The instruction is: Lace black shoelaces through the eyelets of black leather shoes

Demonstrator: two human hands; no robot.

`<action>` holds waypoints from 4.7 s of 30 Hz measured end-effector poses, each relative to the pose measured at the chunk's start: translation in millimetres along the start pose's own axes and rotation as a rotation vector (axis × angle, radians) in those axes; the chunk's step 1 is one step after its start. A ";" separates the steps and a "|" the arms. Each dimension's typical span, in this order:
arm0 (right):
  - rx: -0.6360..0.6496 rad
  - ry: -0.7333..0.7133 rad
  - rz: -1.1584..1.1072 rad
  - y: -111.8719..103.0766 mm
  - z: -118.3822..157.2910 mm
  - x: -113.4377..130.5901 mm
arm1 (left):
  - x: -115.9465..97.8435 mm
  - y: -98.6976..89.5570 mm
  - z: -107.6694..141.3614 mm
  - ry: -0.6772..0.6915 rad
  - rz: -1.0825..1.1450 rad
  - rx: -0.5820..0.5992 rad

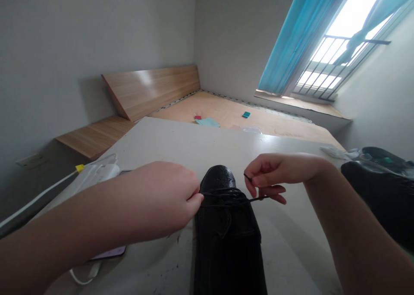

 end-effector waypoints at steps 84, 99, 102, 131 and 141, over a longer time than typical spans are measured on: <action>-0.640 -0.436 -0.273 35.4 4.1 -20.5 | -36.6 11.1 -27.6 0.150 0.545 0.140; -0.954 -0.350 -0.109 37.9 10.9 -17.9 | -29.2 48.1 -27.4 0.025 0.987 -0.041; -1.034 -0.327 -0.093 40.3 9.4 -17.5 | -25.7 56.3 -24.5 -0.023 1.096 -0.107; -1.146 -0.335 0.330 51.4 10.2 -5.5 | -21.5 58.4 -23.4 0.091 1.170 -0.391; -1.161 -0.446 0.318 52.1 8.2 -6.6 | -24.8 54.6 -28.1 0.075 1.254 -0.412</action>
Point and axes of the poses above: each hand's wrist, its own z-axis away from the middle knuckle, its own y-axis out of the palm, x = y × z, the point moved 7 cm from there along -z, towards the middle knuckle, and after that the axes turned 9 degrees about x, right-handed, at the moved point
